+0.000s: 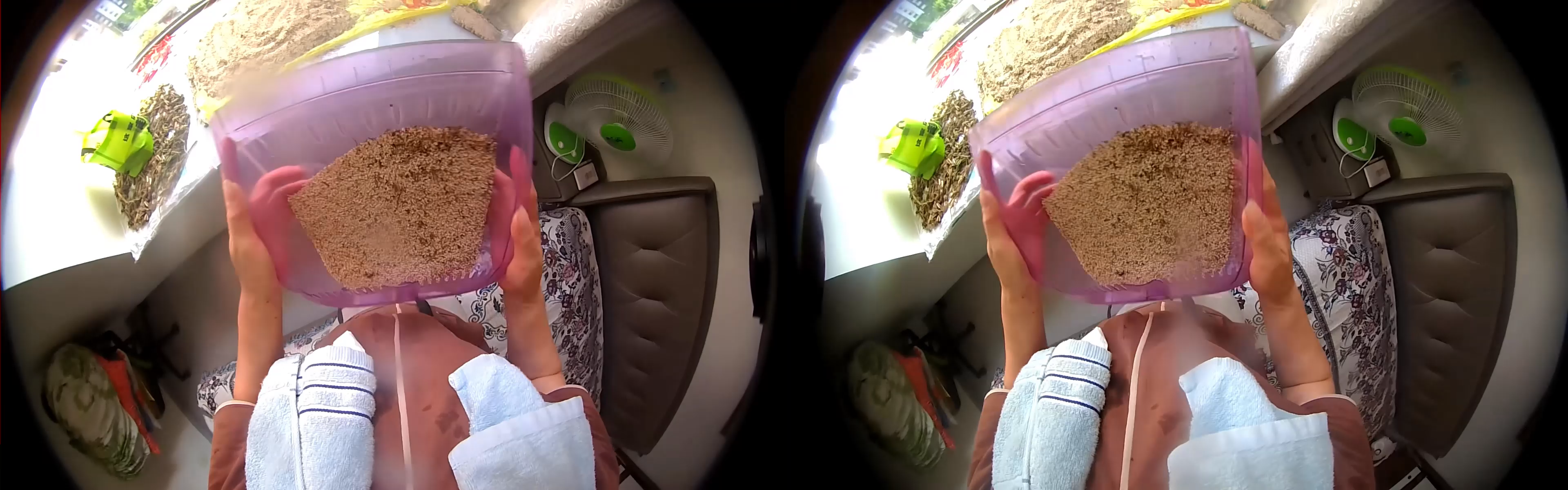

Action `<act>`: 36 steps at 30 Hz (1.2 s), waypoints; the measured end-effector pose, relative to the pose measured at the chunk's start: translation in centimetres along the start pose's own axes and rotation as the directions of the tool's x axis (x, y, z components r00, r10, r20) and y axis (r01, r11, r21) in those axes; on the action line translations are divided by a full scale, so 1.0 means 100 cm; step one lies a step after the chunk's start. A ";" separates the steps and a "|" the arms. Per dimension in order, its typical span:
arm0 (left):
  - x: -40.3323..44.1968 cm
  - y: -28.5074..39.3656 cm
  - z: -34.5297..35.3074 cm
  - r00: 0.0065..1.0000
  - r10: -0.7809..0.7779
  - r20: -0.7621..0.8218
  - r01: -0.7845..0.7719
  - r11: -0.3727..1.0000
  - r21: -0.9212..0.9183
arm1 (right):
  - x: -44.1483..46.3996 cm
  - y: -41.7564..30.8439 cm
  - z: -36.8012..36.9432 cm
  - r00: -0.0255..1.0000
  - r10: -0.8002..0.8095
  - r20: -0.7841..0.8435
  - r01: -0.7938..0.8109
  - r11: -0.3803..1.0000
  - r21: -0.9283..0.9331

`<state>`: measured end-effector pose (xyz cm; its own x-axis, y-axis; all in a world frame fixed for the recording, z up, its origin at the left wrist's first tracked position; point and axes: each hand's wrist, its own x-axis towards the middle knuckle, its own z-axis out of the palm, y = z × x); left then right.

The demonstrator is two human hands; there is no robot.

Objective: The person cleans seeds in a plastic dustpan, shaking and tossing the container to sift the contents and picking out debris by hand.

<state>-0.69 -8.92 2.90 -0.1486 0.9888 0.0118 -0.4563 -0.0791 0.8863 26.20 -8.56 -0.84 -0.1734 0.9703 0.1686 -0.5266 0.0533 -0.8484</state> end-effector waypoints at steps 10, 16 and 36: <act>0.012 -0.065 -0.031 0.944 -0.293 -0.154 0.317 0.934 0.167 | -0.016 0.053 -0.031 0.960 0.225 -0.168 -0.222 0.974 0.041; 0.002 -0.049 -0.018 0.967 -0.231 -0.108 0.216 0.967 -0.134 | 0.004 -0.014 -0.003 0.991 0.129 -0.025 -0.131 0.971 -0.200; 0.009 -0.049 -0.020 0.996 -0.092 -0.009 0.093 0.993 0.073 | -0.014 0.024 -0.026 0.998 -0.022 -0.063 0.013 0.990 -0.140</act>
<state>-0.33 -7.94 -2.39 -0.1142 0.9907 -0.0743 -0.4032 0.0222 0.9148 27.32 -9.22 -4.37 -0.1089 0.9818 0.1556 -0.4069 0.0988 -0.9081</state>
